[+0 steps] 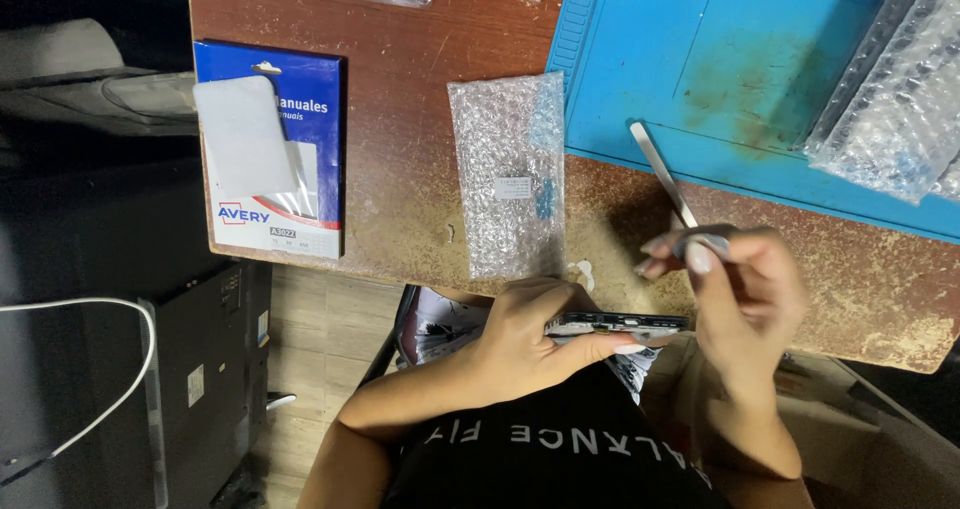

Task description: Disassembling a smartphone using a prying tool to separate the frame and inspecting internal components.

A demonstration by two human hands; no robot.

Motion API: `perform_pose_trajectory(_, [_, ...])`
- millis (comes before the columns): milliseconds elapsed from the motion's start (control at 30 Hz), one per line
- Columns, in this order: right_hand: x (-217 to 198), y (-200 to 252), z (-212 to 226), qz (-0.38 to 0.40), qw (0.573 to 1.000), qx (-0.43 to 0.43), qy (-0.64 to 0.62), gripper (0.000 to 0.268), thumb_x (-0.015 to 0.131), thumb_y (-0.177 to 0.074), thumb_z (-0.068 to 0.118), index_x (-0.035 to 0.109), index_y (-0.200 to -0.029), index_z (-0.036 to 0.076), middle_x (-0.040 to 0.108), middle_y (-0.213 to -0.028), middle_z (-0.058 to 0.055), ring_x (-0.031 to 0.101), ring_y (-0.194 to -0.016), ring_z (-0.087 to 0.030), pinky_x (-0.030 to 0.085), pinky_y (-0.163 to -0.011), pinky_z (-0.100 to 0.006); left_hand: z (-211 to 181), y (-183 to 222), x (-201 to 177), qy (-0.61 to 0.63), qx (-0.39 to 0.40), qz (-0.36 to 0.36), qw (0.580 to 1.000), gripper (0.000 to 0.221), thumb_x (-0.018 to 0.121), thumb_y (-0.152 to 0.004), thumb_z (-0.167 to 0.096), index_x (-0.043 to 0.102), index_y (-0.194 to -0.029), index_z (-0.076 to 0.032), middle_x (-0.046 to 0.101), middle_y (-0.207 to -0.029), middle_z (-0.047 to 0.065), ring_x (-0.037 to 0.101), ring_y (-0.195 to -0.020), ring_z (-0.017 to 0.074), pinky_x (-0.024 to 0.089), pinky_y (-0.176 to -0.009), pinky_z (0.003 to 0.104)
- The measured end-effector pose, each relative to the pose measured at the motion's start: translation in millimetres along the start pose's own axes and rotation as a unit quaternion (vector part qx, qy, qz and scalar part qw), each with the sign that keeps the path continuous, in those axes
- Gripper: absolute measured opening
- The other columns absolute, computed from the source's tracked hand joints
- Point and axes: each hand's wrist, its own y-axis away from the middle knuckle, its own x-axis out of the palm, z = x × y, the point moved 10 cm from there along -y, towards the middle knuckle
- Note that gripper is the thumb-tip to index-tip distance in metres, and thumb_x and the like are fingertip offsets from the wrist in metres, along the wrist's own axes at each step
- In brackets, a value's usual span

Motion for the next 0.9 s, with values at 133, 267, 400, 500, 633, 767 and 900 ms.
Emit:
perform_pose_trajectory(133, [-0.9,-9.6,-33.7,0.003,0.995,0.014,0.099,0.015,0.066,-0.102,-0.01,0.058,-0.114,-0.009,0.07,-0.081,-0.023,0.07,-0.063,-0.027,0.06,-0.061,-0.04,9.6,1.2,-2.0,0.109,-0.006,-0.025,0.994,0.029,0.087,-0.085,-0.021,0.067,-0.084,0.0,0.069,-0.067,0.017,0.067,-0.054,0.035,0.052,-0.052,0.039])
perform_pose_trajectory(267, [-2.3,-13.4,-51.6,0.003,0.976,0.047,0.213,0.026,0.075,-0.1,-0.005,0.064,-0.124,-0.006,0.066,-0.066,-0.018,0.064,-0.052,-0.024,0.052,-0.051,-0.033,22.6,6.7,3.4,0.142,-0.038,-0.014,0.989,0.027,0.084,-0.088,-0.023,0.068,-0.089,-0.001,0.07,-0.07,0.016,0.069,-0.058,0.0333,0.053,-0.056,0.038])
perform_pose_trajectory(400, [-18.9,-10.3,-64.8,-0.002,0.942,0.059,0.331,0.035,0.079,-0.104,0.009,0.066,-0.137,0.003,0.067,-0.066,-0.017,0.062,-0.056,-0.031,0.05,-0.062,-0.039,48.2,11.8,12.6,0.256,-0.125,-0.025,0.958,0.019,0.08,-0.095,-0.016,0.073,-0.099,0.002,0.077,-0.084,0.016,0.073,-0.072,0.0259,0.057,-0.068,0.037])
perform_pose_trajectory(500, [-4.7,-11.3,-43.7,0.035,0.964,0.007,0.262,0.031,0.069,-0.106,0.0,0.063,-0.135,-0.004,0.068,-0.067,-0.016,0.061,-0.053,-0.022,0.05,-0.056,-0.031,43.1,-5.0,-4.1,0.276,-0.173,-0.06,0.944,0.023,0.067,-0.106,-0.027,0.067,-0.093,-0.008,0.064,-0.07,0.005,0.059,-0.064,0.0139,0.05,-0.064,0.027])
perform_pose_trajectory(633, [-16.4,20.2,-82.2,0.09,0.99,0.084,0.065,0.039,0.048,-0.108,0.019,0.062,-0.135,-0.005,0.071,-0.076,-0.015,0.067,-0.062,-0.019,0.06,-0.063,-0.033,81.2,10.6,-3.8,0.363,-0.25,-0.134,0.887,0.032,0.053,-0.113,-0.032,0.066,-0.116,-0.003,0.075,-0.099,0.011,0.069,-0.094,0.0157,0.06,-0.085,0.034])
perform_pose_trajectory(767, [-20.2,51.6,-112.8,0.071,0.98,0.153,-0.101,0.054,0.069,-0.088,0.024,0.065,-0.131,-0.009,0.074,-0.088,-0.022,0.067,-0.066,-0.016,0.062,-0.066,-0.033,93.2,15.7,10.4,0.454,-0.278,-0.117,0.838,0.055,0.045,-0.115,-0.031,0.038,-0.154,0.007,0.054,-0.147,0.031,0.056,-0.133,0.0396,0.046,-0.111,0.057])
perform_pose_trajectory(900, [-14.9,31.3,-77.7,-0.092,0.962,0.179,-0.186,0.031,0.073,-0.089,0.003,0.069,-0.119,-0.006,0.07,-0.094,-0.013,0.069,-0.083,-0.018,0.06,-0.078,-0.032,89.9,14.3,18.2,0.315,-0.226,0.043,0.921,0.054,0.067,-0.105,-0.022,0.049,-0.152,-0.001,0.064,-0.138,0.017,0.058,-0.136,0.032,0.046,-0.116,0.054])
